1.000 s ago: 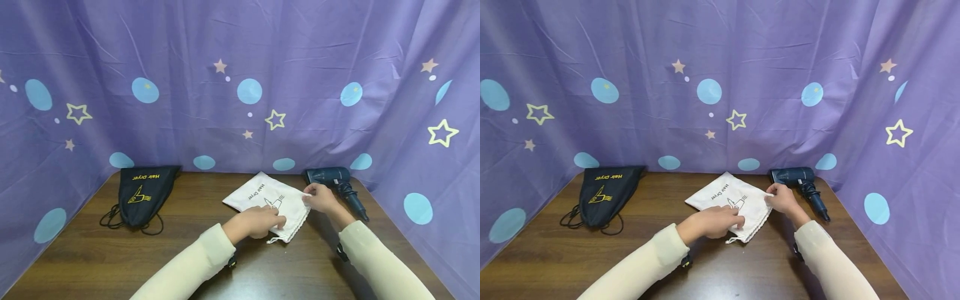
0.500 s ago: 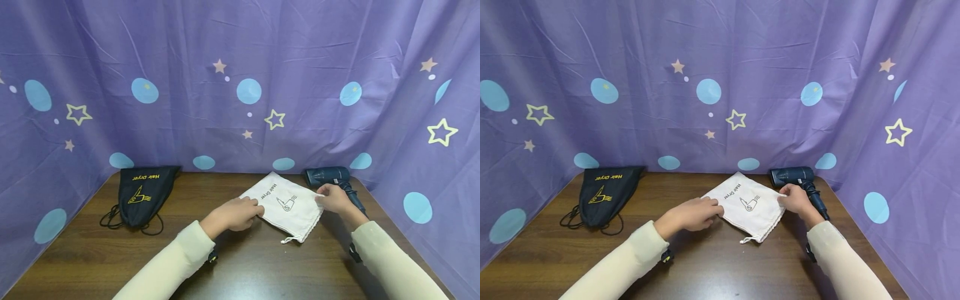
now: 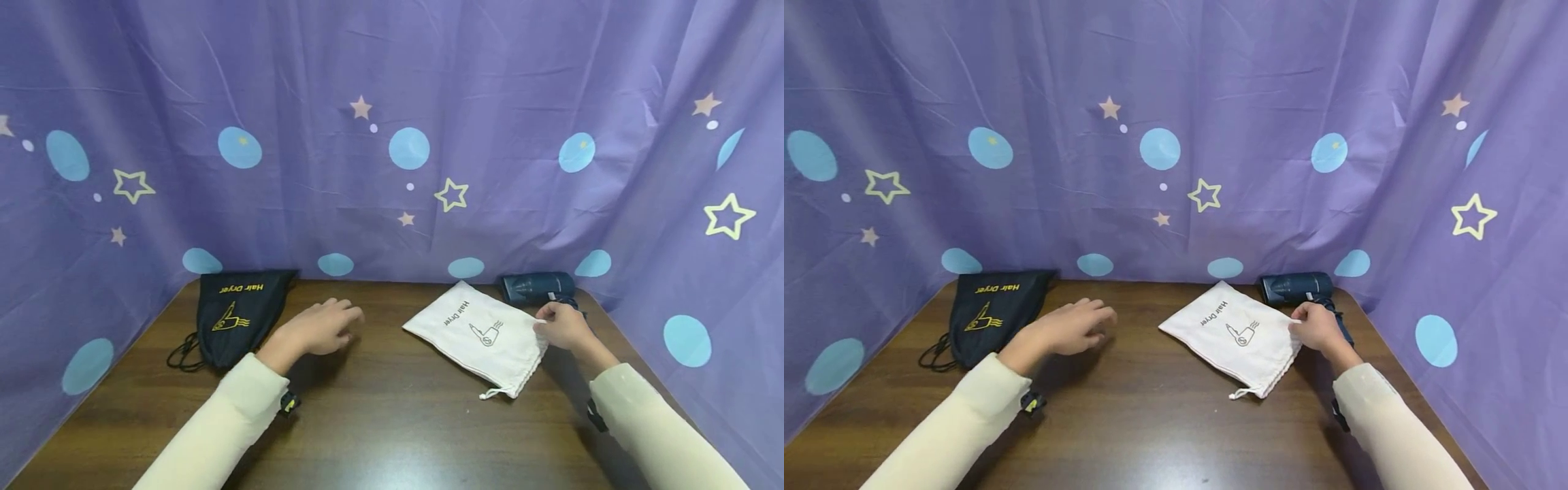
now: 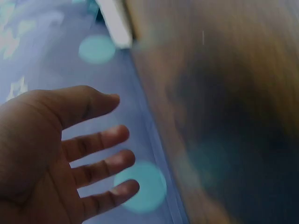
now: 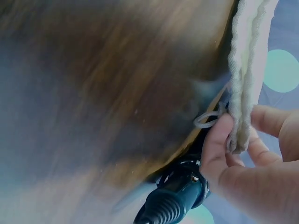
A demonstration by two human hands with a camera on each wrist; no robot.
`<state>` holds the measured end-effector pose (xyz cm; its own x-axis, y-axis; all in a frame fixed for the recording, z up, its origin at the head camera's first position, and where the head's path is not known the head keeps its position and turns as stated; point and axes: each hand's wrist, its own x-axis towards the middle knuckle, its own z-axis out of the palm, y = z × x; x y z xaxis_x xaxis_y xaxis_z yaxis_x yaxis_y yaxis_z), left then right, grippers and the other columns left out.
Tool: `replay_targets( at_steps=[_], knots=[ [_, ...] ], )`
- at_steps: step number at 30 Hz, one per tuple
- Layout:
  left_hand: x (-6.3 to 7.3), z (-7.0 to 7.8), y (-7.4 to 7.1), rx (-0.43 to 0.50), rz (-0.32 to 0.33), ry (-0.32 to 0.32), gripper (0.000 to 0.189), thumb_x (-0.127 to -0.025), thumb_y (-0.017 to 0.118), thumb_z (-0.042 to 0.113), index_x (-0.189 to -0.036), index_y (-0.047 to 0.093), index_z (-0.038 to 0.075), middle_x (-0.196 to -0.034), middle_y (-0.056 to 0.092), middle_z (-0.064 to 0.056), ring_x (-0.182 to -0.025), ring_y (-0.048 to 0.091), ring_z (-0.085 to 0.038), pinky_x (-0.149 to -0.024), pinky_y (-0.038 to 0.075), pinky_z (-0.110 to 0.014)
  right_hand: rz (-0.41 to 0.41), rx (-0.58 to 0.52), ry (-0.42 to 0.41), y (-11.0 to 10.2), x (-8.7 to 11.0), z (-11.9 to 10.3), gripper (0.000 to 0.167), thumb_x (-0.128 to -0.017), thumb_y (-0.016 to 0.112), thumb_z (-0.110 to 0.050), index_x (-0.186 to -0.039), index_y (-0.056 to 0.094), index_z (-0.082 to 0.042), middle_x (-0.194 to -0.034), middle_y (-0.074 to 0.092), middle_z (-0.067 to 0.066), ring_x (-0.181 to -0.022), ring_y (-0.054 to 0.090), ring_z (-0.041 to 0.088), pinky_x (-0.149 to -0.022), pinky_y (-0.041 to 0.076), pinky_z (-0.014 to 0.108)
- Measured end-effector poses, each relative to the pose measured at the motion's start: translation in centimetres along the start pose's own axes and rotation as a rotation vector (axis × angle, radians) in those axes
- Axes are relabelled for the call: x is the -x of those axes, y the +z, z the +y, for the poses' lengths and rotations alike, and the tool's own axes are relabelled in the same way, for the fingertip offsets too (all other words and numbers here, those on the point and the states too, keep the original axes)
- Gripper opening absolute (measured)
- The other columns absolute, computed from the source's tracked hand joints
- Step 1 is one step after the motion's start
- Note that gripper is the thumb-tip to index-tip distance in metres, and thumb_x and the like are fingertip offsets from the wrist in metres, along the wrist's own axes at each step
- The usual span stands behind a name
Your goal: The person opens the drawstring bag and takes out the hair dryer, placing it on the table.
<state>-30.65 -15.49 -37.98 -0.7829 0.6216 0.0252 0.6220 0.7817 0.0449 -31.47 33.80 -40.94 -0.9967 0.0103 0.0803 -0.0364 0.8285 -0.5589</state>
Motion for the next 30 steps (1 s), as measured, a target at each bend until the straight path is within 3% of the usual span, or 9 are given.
replay_targets(
  at_steps=[7,13,16,19,22,24,26,30],
  knots=[
    [3.1,-4.8,-1.2,0.069,-0.010,-0.165,0.034,-0.097,0.066,0.017,-0.130,0.061,0.012,-0.127,0.059,-0.011,-0.115,0.053,-0.037,-0.093,0.046,-0.059,0.054,0.124,-0.003,-0.6,0.6,0.4,0.017,-0.084,0.068,-0.012,-0.093,0.067,0.002,-0.087,0.066,0.017,-0.083,0.060,0.035,-0.072,0.050,0.049],
    [5.3,-7.5,-2.2,0.075,-0.032,-0.272,0.039,-0.097,0.067,0.020,-0.134,0.059,0.011,-0.132,0.055,-0.017,-0.119,0.048,-0.043,-0.097,0.039,-0.068,0.052,0.171,0.017,-0.8,0.4,0.6,0.014,-0.083,0.064,-0.011,-0.089,0.067,0.001,-0.086,0.065,0.017,-0.083,0.060,0.038,-0.073,0.049,0.056],
    [6.3,-8.4,-2.5,0.083,-0.051,-0.316,0.043,-0.097,0.067,0.023,-0.137,0.057,0.011,-0.138,0.051,-0.022,-0.125,0.042,-0.050,-0.098,0.034,-0.073,0.043,0.200,0.029,-0.9,0.3,0.7,0.011,-0.081,0.062,-0.010,-0.085,0.066,0.000,-0.084,0.066,0.017,-0.083,0.060,0.038,-0.075,0.049,0.057],
    [7.2,-9.2,-2.7,0.079,-0.059,-0.344,0.047,-0.096,0.068,0.023,-0.139,0.054,0.010,-0.144,0.045,-0.026,-0.129,0.037,-0.056,-0.096,0.033,-0.075,0.035,0.226,0.027,-0.9,0.3,0.7,0.006,-0.080,0.062,-0.008,-0.075,0.063,-0.004,-0.074,0.062,0.011,-0.074,0.057,0.032,-0.068,0.048,0.051],
    [7.9,-9.8,-2.7,0.088,-0.038,-0.371,0.053,-0.095,0.070,0.021,-0.143,0.052,0.008,-0.147,0.039,-0.029,-0.130,0.034,-0.060,-0.094,0.035,-0.076,0.028,0.258,-0.004,-0.7,0.3,0.7,0.024,-0.078,0.060,-0.005,-0.058,0.050,-0.013,-0.059,0.045,0.000,-0.061,0.044,0.022,-0.056,0.040,0.040],
    [8.3,-10.1,-2.7,0.093,-0.019,-0.395,0.055,-0.094,0.070,0.021,-0.144,0.050,0.006,-0.147,0.037,-0.031,-0.131,0.032,-0.062,-0.091,0.036,-0.077,0.044,0.311,-0.062,-0.5,0.3,0.5,0.033,-0.078,0.058,-0.004,-0.054,0.041,-0.017,-0.056,0.038,-0.001,-0.058,0.041,0.021,-0.054,0.038,0.041],
    [8.6,-10.5,-2.6,0.087,0.002,-0.419,0.058,-0.094,0.070,0.021,-0.145,0.049,0.004,-0.145,0.037,-0.033,-0.129,0.033,-0.064,-0.088,0.039,-0.077,0.059,0.372,-0.112,-0.2,0.4,0.4,0.035,-0.078,0.056,-0.002,-0.052,0.038,-0.017,-0.056,0.041,0.002,-0.059,0.047,0.026,-0.058,0.043,0.047],
    [9.1,-11.0,-2.4,0.106,0.016,-0.440,0.060,-0.093,0.070,0.022,-0.145,0.047,0.000,-0.142,0.037,-0.037,-0.126,0.033,-0.068,-0.087,0.041,-0.076,0.080,0.459,-0.159,0.1,0.3,0.3,0.028,-0.079,0.055,-0.001,-0.055,0.045,-0.012,-0.066,0.055,0.013,-0.074,0.060,0.042,-0.077,0.044,0.062]
  ],
)
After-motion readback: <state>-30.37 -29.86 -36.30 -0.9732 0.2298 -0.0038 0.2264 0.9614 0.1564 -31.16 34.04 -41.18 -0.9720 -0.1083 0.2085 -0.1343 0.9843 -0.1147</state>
